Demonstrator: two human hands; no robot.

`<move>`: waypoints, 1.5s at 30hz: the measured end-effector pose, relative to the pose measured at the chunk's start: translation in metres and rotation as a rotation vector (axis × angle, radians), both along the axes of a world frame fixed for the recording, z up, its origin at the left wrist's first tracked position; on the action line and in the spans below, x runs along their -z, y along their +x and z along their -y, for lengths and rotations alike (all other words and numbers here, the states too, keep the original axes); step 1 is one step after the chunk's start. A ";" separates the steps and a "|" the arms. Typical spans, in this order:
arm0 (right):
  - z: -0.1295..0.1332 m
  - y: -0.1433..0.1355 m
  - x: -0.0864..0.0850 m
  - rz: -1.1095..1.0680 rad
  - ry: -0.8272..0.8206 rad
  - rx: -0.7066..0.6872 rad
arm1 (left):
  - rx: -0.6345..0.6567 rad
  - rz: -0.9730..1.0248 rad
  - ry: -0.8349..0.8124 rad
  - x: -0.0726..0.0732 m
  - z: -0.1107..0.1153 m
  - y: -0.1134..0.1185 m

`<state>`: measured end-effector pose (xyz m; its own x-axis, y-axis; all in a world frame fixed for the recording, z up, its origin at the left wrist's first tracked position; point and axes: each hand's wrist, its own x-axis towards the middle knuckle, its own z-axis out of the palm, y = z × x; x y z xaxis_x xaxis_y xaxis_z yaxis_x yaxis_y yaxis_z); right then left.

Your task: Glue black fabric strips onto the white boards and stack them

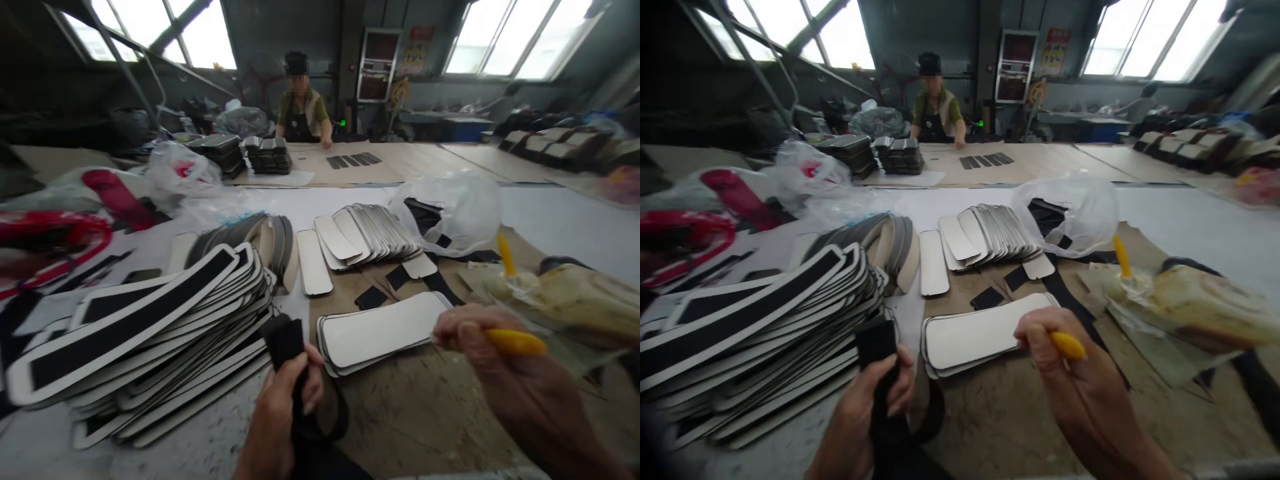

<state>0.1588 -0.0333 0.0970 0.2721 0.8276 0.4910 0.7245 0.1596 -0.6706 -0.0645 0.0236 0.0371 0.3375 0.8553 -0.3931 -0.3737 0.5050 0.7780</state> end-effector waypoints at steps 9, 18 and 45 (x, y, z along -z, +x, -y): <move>-0.030 -0.057 0.045 -0.837 -0.566 -0.514 | 0.256 -0.040 0.061 -0.003 0.040 0.034; -0.004 -0.037 0.046 -0.700 -0.315 -0.271 | 0.080 -0.191 0.026 0.002 0.060 0.052; -0.117 -0.013 0.024 0.360 -0.901 -0.729 | -0.023 -0.608 0.266 0.014 -0.020 0.018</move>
<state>0.1462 0.0836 0.0728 -0.4331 0.8134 -0.3883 0.8270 0.1873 -0.5301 -0.0461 0.0439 0.0229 0.1026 0.9539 -0.2821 0.1627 0.2637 0.9508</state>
